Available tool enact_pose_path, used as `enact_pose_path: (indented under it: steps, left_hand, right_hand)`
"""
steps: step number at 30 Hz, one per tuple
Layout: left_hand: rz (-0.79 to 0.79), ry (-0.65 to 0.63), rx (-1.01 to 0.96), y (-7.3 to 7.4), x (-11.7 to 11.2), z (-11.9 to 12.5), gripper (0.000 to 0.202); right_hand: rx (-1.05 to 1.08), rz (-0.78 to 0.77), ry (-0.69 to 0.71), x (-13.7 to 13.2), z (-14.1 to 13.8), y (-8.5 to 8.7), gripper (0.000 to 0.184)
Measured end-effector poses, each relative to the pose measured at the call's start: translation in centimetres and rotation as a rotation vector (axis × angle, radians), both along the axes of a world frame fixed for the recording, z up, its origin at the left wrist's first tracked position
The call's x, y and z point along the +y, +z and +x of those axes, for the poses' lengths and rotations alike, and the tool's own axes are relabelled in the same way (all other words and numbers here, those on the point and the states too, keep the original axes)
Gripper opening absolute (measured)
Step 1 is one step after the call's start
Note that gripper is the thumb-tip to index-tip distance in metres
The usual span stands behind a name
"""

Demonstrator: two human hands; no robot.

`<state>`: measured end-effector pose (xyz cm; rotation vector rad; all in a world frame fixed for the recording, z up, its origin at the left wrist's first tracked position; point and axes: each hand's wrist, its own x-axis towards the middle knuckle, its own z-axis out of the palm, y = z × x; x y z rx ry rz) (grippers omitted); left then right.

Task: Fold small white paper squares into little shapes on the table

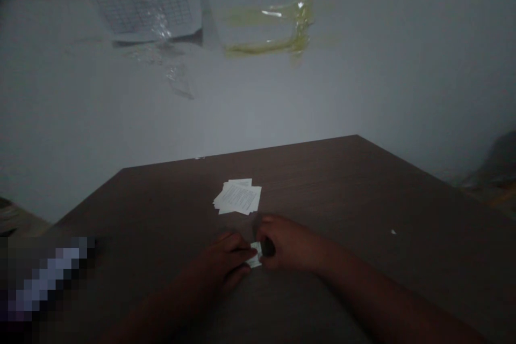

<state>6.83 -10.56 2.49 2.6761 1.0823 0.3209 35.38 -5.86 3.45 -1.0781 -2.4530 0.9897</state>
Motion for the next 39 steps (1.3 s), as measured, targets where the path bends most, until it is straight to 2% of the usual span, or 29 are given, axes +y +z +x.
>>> enact_pose_path:
  steps: [9,17,24,26,29,33,36,39]
  left_hand:
    - [0.01,-0.015,-0.009,-0.1,0.0,-0.1,0.04]
    - [0.034,-0.045,-0.039,-1.3,0.5,-0.5,0.039]
    - [0.073,-0.047,-0.018,-0.6,0.0,-0.3,0.039]
    - [0.077,-0.042,0.011,-1.1,0.3,-0.1,0.039]
    - [0.124,-0.02,0.047,-2.7,1.1,-0.1,0.035]
    - [0.138,-0.094,0.018,-4.2,2.2,-0.9,0.044]
    - [0.176,-0.081,-0.003,-3.7,2.4,-1.5,0.048]
    - [0.177,0.0,0.037,-2.2,1.9,-1.5,0.049]
  right_hand:
    - [0.066,-0.027,0.004,0.4,0.3,-0.3,0.032]
    - [0.031,0.043,-0.046,0.9,-0.6,-1.3,0.024]
    - [0.012,0.046,-0.12,1.0,-1.4,-1.1,0.02]
    - [0.002,0.059,-0.144,0.9,-1.6,-1.1,0.019]
    - [-0.014,0.096,-0.168,1.1,-1.8,-1.3,0.017]
    - [0.0,0.126,-0.123,1.5,-1.4,-1.9,0.016]
    - [0.045,0.143,-0.034,1.6,-0.7,-2.2,0.015]
    - [0.077,0.164,0.04,1.3,-0.4,-2.2,0.017]
